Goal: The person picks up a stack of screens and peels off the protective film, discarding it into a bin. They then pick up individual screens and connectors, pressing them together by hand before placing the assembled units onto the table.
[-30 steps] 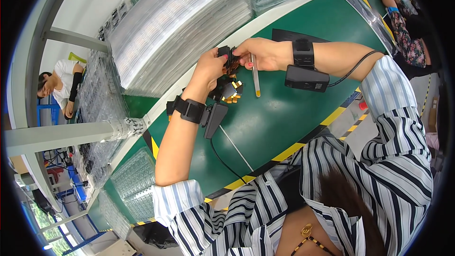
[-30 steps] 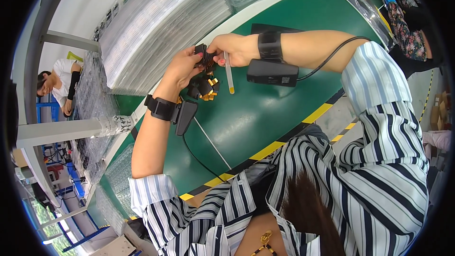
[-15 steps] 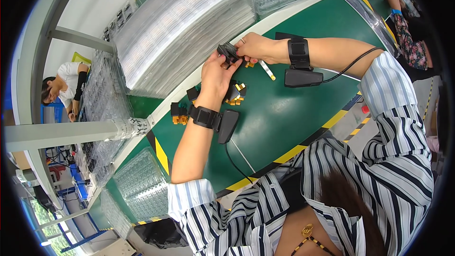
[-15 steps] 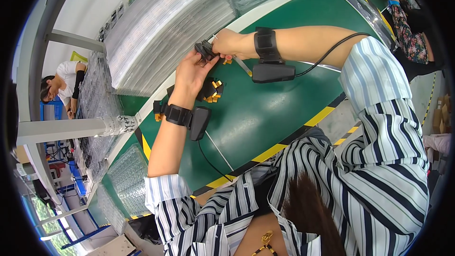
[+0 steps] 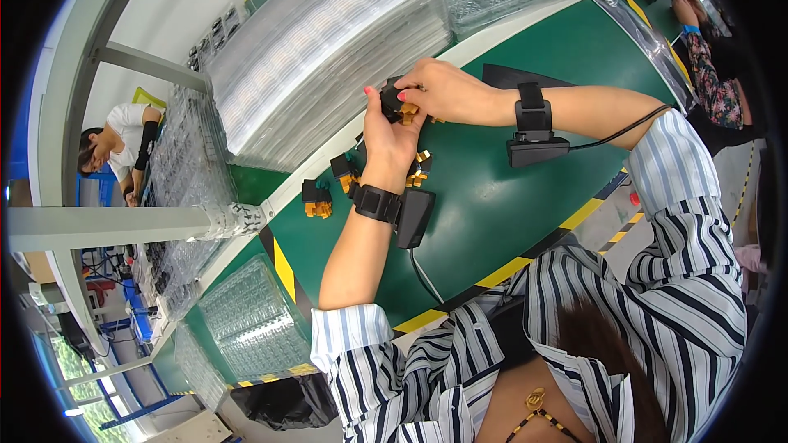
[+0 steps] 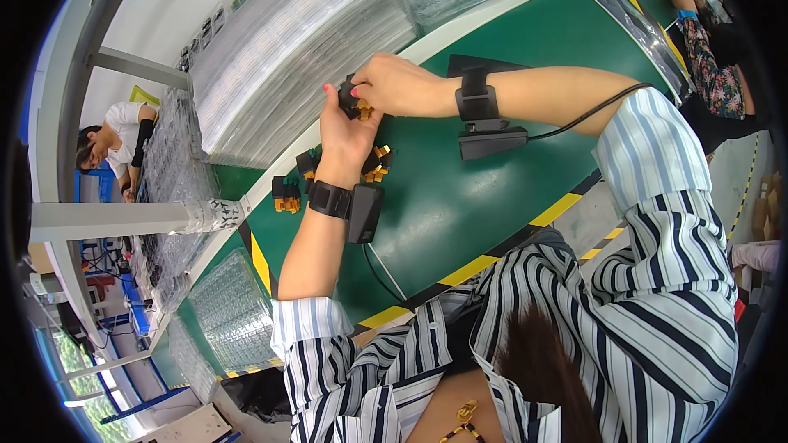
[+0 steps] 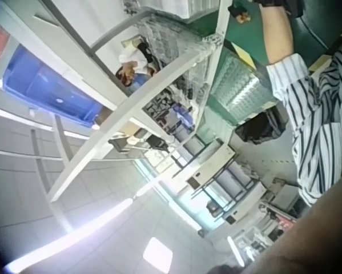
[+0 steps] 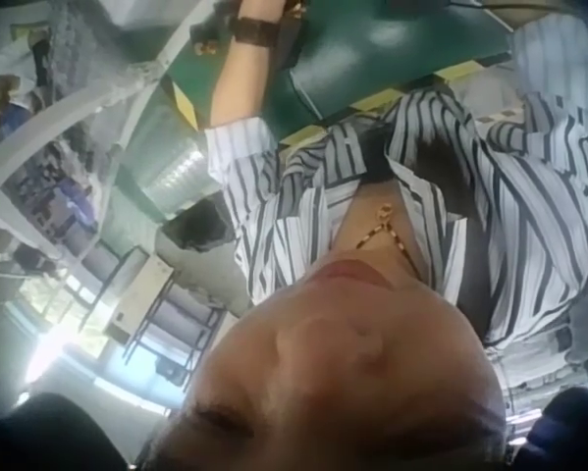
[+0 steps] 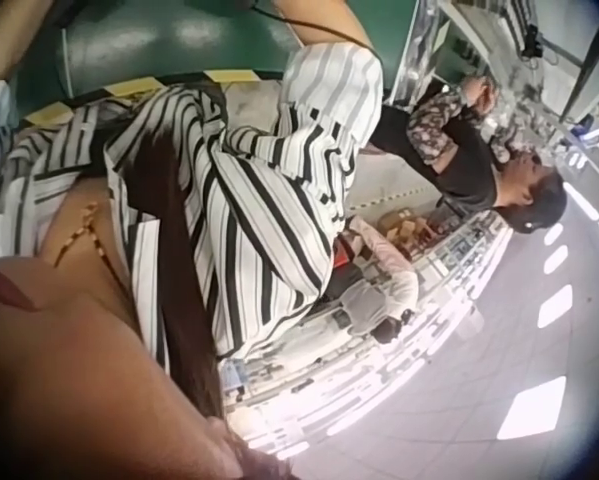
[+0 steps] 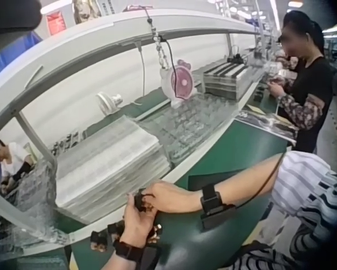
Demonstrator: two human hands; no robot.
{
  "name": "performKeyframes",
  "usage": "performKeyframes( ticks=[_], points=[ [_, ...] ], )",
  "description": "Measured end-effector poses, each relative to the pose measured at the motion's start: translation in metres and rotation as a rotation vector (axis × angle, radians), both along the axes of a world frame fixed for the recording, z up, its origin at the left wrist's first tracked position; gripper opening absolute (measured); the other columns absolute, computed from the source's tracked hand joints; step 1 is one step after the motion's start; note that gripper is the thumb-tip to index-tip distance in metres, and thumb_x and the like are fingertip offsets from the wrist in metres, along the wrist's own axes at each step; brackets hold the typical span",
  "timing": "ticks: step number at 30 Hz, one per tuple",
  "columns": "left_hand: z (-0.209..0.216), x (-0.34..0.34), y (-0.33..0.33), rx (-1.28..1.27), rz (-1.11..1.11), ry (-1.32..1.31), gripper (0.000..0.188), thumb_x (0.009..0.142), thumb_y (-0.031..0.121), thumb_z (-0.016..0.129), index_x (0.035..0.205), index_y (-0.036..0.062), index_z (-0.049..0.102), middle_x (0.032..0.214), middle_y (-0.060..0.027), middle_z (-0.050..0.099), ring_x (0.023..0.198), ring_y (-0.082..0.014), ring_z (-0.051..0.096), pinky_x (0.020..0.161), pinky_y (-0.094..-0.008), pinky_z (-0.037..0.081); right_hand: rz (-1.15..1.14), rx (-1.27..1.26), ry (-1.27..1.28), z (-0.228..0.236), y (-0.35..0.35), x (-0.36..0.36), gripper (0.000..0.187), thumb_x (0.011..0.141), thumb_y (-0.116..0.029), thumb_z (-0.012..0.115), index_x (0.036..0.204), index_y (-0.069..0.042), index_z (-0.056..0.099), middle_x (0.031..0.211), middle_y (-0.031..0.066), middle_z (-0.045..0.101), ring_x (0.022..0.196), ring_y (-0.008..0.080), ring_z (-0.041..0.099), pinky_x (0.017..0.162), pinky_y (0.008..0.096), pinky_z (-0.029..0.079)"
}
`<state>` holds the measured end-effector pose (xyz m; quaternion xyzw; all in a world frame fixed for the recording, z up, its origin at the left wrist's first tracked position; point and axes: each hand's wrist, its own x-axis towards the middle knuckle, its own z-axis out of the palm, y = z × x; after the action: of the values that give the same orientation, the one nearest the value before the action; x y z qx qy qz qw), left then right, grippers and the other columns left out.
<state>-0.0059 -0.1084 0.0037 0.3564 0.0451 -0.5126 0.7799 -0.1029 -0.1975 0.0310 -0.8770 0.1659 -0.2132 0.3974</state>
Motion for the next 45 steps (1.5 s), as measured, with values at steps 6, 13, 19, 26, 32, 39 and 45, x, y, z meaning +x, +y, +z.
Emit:
performKeyframes(
  ticks=[6, 13, 19, 26, 32, 39, 45],
  points=[
    [0.003, -0.009, 0.002, -0.017, 0.056, -0.022, 0.039, 0.092, 0.044, 0.043, 0.106, 0.0069, 0.048, 0.102, -0.0061, 0.055, 0.093, -0.0192, 0.053, 0.087, -0.0389, 0.044, -0.05, 0.001, -0.057, -0.006, -0.009, 0.002, 0.032, 0.08, -0.018, 0.058, 0.092, 0.011, 0.057, 0.077, 0.0284, 0.058, 0.073, 0.0388, 0.058, 0.069, 0.0414, 0.046],
    [0.008, -0.015, 0.003, 0.036, 0.188, -0.047, 0.039, 0.092, 0.044, 0.043, 0.105, 0.0073, 0.049, 0.101, -0.0049, 0.056, 0.093, -0.0192, 0.053, 0.087, -0.0366, 0.043, 0.018, -0.12, 0.006, -0.009, 0.003, 0.008, 0.034, 0.082, -0.022, 0.055, 0.092, 0.01, 0.058, 0.077, 0.0274, 0.059, 0.075, 0.0396, 0.059, 0.069, 0.0421, 0.047],
    [0.012, -0.012, 0.005, -0.006, 0.243, -0.017, 0.04, 0.092, 0.044, 0.043, 0.101, 0.0055, 0.051, 0.096, -0.0059, 0.057, 0.088, -0.0195, 0.054, 0.083, -0.0349, 0.045, 0.023, -0.004, 0.085, -0.001, 0.0, 0.015, 0.038, 0.084, -0.026, 0.052, 0.086, 0.011, 0.059, 0.075, 0.0272, 0.059, 0.074, 0.0403, 0.058, 0.068, 0.0432, 0.047],
    [0.001, -0.003, 0.002, -0.06, 0.27, 0.018, 0.04, 0.093, 0.043, 0.041, 0.098, 0.0055, 0.052, 0.094, -0.0065, 0.057, 0.087, -0.0189, 0.054, 0.082, -0.0324, 0.046, 0.101, 0.049, 0.325, 0.015, 0.005, 0.008, 0.043, 0.084, -0.03, 0.052, 0.079, 0.012, 0.059, 0.072, 0.0282, 0.059, 0.073, 0.0396, 0.059, 0.067, 0.0422, 0.046],
    [0.01, -0.012, -0.001, -0.054, 0.314, -0.045, 0.041, 0.094, 0.043, 0.038, 0.096, 0.0049, 0.053, 0.095, -0.0073, 0.057, 0.088, -0.0194, 0.054, 0.083, -0.0319, 0.046, 0.054, 0.127, 0.212, 0.007, 0.006, 0.013, 0.044, 0.083, -0.033, 0.054, 0.079, 0.01, 0.06, 0.072, 0.0272, 0.059, 0.072, 0.0382, 0.06, 0.067, 0.0423, 0.045],
    [0.011, -0.016, -0.003, -0.091, 0.328, -0.102, 0.05, 0.094, 0.049, 0.032, 0.112, 0.0045, 0.047, 0.109, -0.0111, 0.055, 0.097, -0.0192, 0.054, 0.09, -0.0311, 0.043, 0.052, 0.211, 0.218, 0.032, 0.014, 0.01, 0.044, 0.08, -0.035, 0.056, 0.08, 0.009, 0.061, 0.075, 0.0262, 0.06, 0.074, 0.037, 0.06, 0.067, 0.0413, 0.046],
    [0.015, -0.021, -0.003, -0.065, 0.318, -0.168, 0.054, 0.093, 0.051, 0.031, 0.121, 0.0069, 0.043, 0.113, -0.0094, 0.056, 0.092, -0.017, 0.054, 0.075, -0.0285, 0.044, 0.032, 0.268, 0.153, 0.019, 0.01, 0.015, 0.038, 0.078, -0.03, 0.056, 0.079, 0.007, 0.061, 0.071, 0.0244, 0.06, 0.069, 0.0344, 0.06, 0.064, 0.0399, 0.045]
  ],
)
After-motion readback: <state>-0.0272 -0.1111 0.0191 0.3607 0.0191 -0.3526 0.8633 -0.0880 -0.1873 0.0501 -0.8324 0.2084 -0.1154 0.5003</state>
